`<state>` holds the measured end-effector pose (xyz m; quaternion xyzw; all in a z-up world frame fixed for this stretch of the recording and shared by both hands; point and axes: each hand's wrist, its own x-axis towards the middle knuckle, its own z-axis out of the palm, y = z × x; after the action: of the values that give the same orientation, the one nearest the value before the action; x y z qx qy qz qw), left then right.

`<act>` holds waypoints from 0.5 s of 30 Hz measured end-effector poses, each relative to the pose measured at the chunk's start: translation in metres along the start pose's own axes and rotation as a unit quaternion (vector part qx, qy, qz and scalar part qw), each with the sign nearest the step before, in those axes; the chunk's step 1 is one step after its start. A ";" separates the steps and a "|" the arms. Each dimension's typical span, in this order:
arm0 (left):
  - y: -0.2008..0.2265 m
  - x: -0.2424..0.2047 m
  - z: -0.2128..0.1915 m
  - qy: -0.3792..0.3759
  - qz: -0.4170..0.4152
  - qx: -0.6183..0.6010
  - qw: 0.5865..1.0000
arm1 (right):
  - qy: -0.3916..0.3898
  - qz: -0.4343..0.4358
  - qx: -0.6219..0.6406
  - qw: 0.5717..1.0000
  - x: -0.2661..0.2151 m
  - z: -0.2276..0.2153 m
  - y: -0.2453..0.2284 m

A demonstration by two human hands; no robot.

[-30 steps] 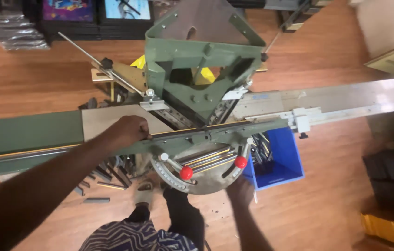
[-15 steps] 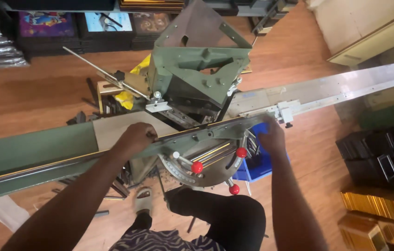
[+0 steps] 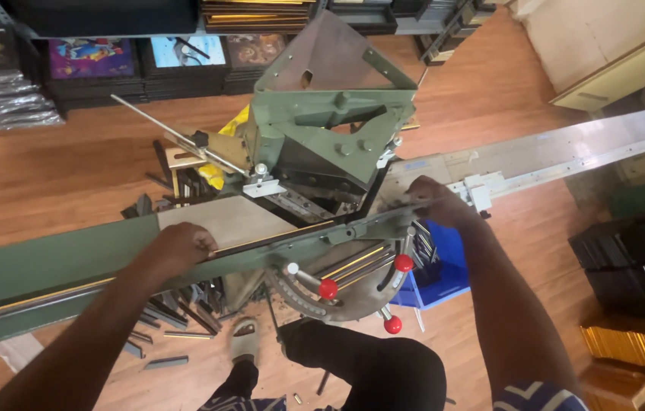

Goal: The recorder is selecting a piece of frame molding and using a specialized miter cutting machine to cut it to the correct length for an art frame.

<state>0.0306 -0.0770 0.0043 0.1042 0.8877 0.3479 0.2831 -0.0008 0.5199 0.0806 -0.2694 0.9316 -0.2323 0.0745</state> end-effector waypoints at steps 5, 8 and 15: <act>0.044 0.054 0.035 -0.007 0.133 0.016 0.991 | 0.166 0.115 0.019 0.979 -0.048 -0.021 -0.051; 0.072 0.075 0.053 -0.015 0.179 0.020 0.984 | 0.335 0.309 0.077 0.887 -0.101 0.005 -0.089; 0.021 0.026 0.017 0.008 0.183 0.061 0.981 | 0.212 0.207 -0.104 0.950 -0.160 0.185 -0.164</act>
<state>0.0189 -0.0423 -0.0032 0.2794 0.8754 0.3397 0.2003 0.2594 0.4104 -0.0024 -0.0218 0.9802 -0.1655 -0.1064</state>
